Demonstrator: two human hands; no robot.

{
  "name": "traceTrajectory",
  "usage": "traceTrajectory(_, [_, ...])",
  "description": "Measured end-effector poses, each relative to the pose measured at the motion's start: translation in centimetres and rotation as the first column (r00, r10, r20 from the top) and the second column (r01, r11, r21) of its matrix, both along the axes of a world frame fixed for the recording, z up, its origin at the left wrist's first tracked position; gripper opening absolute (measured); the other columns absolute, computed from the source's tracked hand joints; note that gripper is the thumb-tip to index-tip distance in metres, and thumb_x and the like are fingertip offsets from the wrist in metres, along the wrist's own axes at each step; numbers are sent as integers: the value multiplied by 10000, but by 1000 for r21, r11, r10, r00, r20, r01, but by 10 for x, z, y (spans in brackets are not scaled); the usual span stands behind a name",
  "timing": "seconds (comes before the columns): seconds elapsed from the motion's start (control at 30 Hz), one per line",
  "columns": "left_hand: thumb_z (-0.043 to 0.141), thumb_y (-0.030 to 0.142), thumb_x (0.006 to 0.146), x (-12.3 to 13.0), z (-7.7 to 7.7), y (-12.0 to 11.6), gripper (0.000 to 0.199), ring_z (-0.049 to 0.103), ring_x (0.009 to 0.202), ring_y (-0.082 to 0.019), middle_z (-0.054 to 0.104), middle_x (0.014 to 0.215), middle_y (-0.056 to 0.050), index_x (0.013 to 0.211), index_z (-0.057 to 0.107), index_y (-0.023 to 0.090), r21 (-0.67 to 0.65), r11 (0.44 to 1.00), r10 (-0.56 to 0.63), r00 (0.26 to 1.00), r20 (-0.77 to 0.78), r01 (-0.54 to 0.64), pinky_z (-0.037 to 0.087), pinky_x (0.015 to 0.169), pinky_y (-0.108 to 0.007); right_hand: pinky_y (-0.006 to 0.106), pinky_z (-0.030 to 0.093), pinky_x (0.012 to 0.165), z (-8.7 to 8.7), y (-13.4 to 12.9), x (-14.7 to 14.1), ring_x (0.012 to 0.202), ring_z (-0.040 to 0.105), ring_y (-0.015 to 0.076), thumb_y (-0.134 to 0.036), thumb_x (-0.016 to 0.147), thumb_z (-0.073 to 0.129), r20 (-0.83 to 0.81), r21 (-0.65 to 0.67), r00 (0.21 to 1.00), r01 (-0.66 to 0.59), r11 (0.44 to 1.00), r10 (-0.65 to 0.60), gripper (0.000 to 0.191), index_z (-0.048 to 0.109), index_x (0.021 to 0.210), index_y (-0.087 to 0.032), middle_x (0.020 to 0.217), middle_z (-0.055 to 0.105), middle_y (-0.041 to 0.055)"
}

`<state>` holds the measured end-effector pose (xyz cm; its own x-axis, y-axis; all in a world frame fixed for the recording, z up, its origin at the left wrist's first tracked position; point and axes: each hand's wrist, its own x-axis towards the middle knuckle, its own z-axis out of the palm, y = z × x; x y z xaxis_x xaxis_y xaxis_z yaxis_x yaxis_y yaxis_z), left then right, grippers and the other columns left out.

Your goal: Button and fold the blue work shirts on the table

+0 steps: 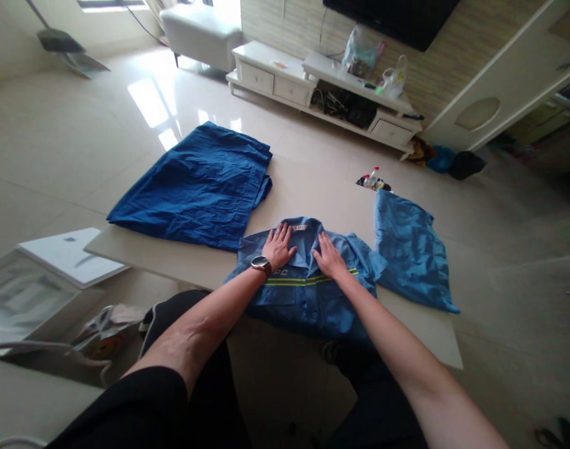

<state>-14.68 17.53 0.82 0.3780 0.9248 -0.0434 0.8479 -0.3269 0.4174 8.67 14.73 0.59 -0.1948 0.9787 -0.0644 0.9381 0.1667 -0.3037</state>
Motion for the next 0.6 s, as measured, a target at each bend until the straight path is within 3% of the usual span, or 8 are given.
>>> traceTrajectory(0.1, [436, 496, 1021, 4, 2, 6, 786, 107, 1651, -294, 168, 1771, -137, 1684, 243, 123, -8, 999, -46, 999, 12, 46, 134, 1338, -512, 505, 228, 1303, -6, 5, -11, 1622, 219, 295, -450, 1049, 385, 36, -110, 999, -3, 994, 7, 691, 320, 1648, -111, 1731, 291, 156])
traceTrajectory(0.17, [424, 457, 1027, -1, 12, 7, 727, 136, 1645, -294, 188, 1770, -125, 1670, 283, 147, -17, 1000, -17, 999, 36, 18, 184, 1326, -506, 492, 250, 1294, -3, 11, -8, 1610, 256, 283, -431, 1058, 372, 18, -85, 1000, -6, 996, 8, 626, 406, 1613, -142, 1704, 368, 127])
traceTrajectory(0.23, [430, 374, 1020, -15, 24, 5, 644, 217, 1619, -303, 247, 1754, -134, 1624, 363, 162, 1, 994, 109, 994, 25, -109, 261, 1294, -493, 467, 283, 1281, 4, 13, 8, 1589, 302, 265, -391, 1062, 358, -2, -14, 999, 47, 999, -47, 552, 508, 1546, -173, 1660, 451, 104])
traceTrajectory(0.3, [490, 293, 972, -39, 36, -2, 569, 350, 1542, -339, 374, 1678, -190, 1521, 477, 147, -3, 966, 259, 964, -63, -260, 359, 1221, -502, 444, 283, 1280, 13, 12, 36, 1580, 311, 256, -334, 1037, 402, 16, 30, 984, 176, 984, -177, 504, 566, 1487, -178, 1637, 480, 103])
traceTrajectory(0.43, [578, 234, 890, -86, 47, -20, 463, 516, 1353, -395, 561, 1434, -268, 1333, 566, 99, -116, 897, 380, 879, -288, -426, 462, 1070, -539, 522, 321, 1242, 27, 2, 101, 1548, 341, 355, -280, 940, 557, 93, -15, 883, 464, 886, -461, 567, 550, 1478, -104, 1612, 470, 208])
traceTrajectory(0.5, [564, 227, 904, -97, 48, -27, 429, 542, 1330, -385, 582, 1396, -262, 1314, 564, 102, -152, 881, 393, 871, -295, -449, 466, 1063, -530, 562, 413, 1157, 30, -2, 123, 1441, 476, 407, -337, 898, 643, 114, -65, 817, 574, 817, -565, 634, 546, 1469, -76, 1498, 556, 269])
traceTrajectory(0.6, [523, 223, 944, -100, 48, -33, 355, 599, 1295, -338, 626, 1344, -232, 1280, 579, 122, -196, 870, 398, 880, -260, -452, 484, 1053, -447, 555, 487, 1066, 30, -1, 139, 1270, 618, 408, -440, 814, 770, 122, -137, 755, 655, 743, -644, 662, 634, 1363, -96, 1285, 683, 247])
